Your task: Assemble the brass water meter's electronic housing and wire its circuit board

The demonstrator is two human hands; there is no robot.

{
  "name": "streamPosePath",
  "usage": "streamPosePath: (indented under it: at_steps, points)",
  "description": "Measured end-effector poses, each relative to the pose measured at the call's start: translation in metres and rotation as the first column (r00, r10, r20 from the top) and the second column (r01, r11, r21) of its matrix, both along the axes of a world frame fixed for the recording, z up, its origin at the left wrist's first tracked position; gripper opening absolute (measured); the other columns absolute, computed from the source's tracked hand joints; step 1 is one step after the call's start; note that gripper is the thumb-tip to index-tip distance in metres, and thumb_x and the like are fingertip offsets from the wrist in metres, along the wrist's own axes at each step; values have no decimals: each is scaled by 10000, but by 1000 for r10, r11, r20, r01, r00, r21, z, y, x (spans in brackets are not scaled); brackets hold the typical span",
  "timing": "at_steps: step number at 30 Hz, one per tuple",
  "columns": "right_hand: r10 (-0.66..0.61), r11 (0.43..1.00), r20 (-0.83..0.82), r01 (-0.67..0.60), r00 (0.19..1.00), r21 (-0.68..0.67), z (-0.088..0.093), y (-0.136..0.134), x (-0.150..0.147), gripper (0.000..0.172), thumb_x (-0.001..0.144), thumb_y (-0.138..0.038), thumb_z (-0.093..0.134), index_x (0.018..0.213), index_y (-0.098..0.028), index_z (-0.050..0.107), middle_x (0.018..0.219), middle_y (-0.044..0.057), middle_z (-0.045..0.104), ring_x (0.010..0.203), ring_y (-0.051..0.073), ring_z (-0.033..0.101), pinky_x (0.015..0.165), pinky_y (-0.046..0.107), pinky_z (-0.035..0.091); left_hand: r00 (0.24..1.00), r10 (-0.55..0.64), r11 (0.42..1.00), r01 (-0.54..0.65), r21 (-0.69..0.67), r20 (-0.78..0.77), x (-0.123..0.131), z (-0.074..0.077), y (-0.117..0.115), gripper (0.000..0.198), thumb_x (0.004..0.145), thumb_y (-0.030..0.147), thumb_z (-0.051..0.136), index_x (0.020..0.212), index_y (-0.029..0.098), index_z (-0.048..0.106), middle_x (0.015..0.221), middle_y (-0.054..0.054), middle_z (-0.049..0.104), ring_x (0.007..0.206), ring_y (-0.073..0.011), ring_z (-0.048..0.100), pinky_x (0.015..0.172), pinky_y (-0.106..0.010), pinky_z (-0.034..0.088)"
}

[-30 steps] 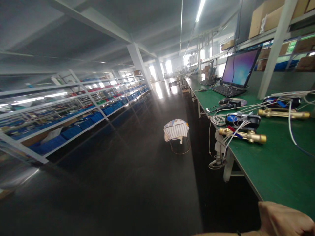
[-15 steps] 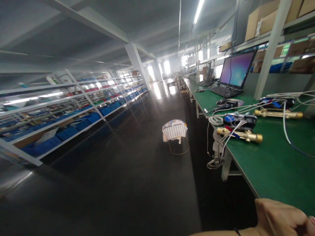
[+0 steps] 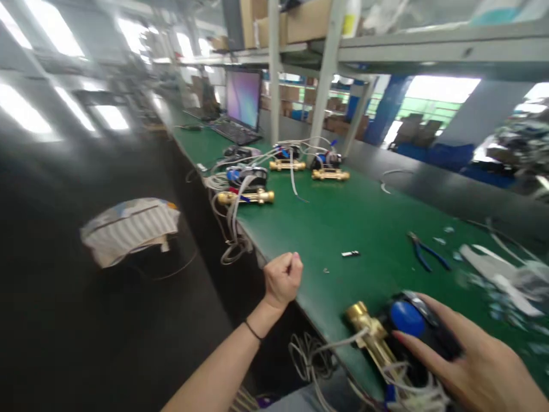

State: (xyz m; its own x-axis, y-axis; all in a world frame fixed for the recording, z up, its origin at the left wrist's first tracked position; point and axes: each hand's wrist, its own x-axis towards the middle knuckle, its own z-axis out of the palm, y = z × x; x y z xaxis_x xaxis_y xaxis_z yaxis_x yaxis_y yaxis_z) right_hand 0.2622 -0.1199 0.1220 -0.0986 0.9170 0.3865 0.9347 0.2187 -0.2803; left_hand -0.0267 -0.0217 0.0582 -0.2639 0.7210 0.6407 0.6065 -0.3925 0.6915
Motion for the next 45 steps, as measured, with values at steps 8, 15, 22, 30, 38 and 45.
streamPosePath:
  at_steps: [8, 15, 22, 30, 38, 45]
  points:
    - [64, 957, -183, -112, 981, -266, 44, 20, -15, 590, 731, -488, 727, 1216, -177, 601, 1108, 120, 657, 1000, 314, 612, 890, 493, 473, 999, 22, 999, -23, -22, -35, -3, -1, 6, 408, 839, 301, 474, 476, 194, 322, 468, 69, 230, 453, -81, 256, 508, -238, 228]
    - [-48, 993, -418, -1, 907, -117, 59, -3, 6, 430, 958, -506, 401, 1242, -226, 560, 1138, 40, 665, 1031, 182, 619, 891, 328, 489, 984, -142, 983, 127, -131, -111, -9, 24, 8, 417, 866, 376, 468, 504, 192, 374, 467, 67, 264, 427, -78, 302, 449, -196, 261]
    - [-293, 950, -435, 309, 851, -36, 29, -71, 13, 348, 919, -439, 488, 1147, -206, 608, 1150, 86, 650, 1070, 245, 601, 931, 399, 478, 671, -685, 728, 625, -281, -283, 39, 83, -13, 343, 787, 377, 643, 1099, 247, 592, 995, -13, 631, 844, -160, 604, 778, -267, 510]
    - [-206, 978, -217, 208, 954, -11, 16, -81, 4, 492, 851, -269, 622, 1305, -150, 474, 1262, 124, 563, 1187, 257, 502, 1033, 455, 421, 225, -906, 387, 781, -490, -357, 89, 105, 8, 553, 752, 201, 631, 1282, 268, 488, 1305, -54, 573, 1206, -207, 535, 1033, -387, 415]
    - [-190, 982, -266, 183, 945, -51, 25, -49, 22, 428, 805, -136, 656, 1226, -142, 578, 1171, 123, 629, 1120, 280, 538, 995, 484, 427, 386, -794, 582, 703, -408, -469, 84, 99, -21, 448, 719, 313, 725, 1116, 217, 541, 1091, -44, 606, 1039, -217, 575, 905, -338, 476]
    - [-253, 967, -475, 207, 843, -149, 25, -64, 19, 278, 916, -305, 472, 1110, -199, 641, 1076, 74, 678, 975, 218, 630, 856, 357, 490, 504, -677, 719, 609, -336, -536, 86, 86, -46, 467, 773, 300, 666, 1186, 200, 471, 1157, -71, 577, 1117, -244, 542, 969, -411, 456]
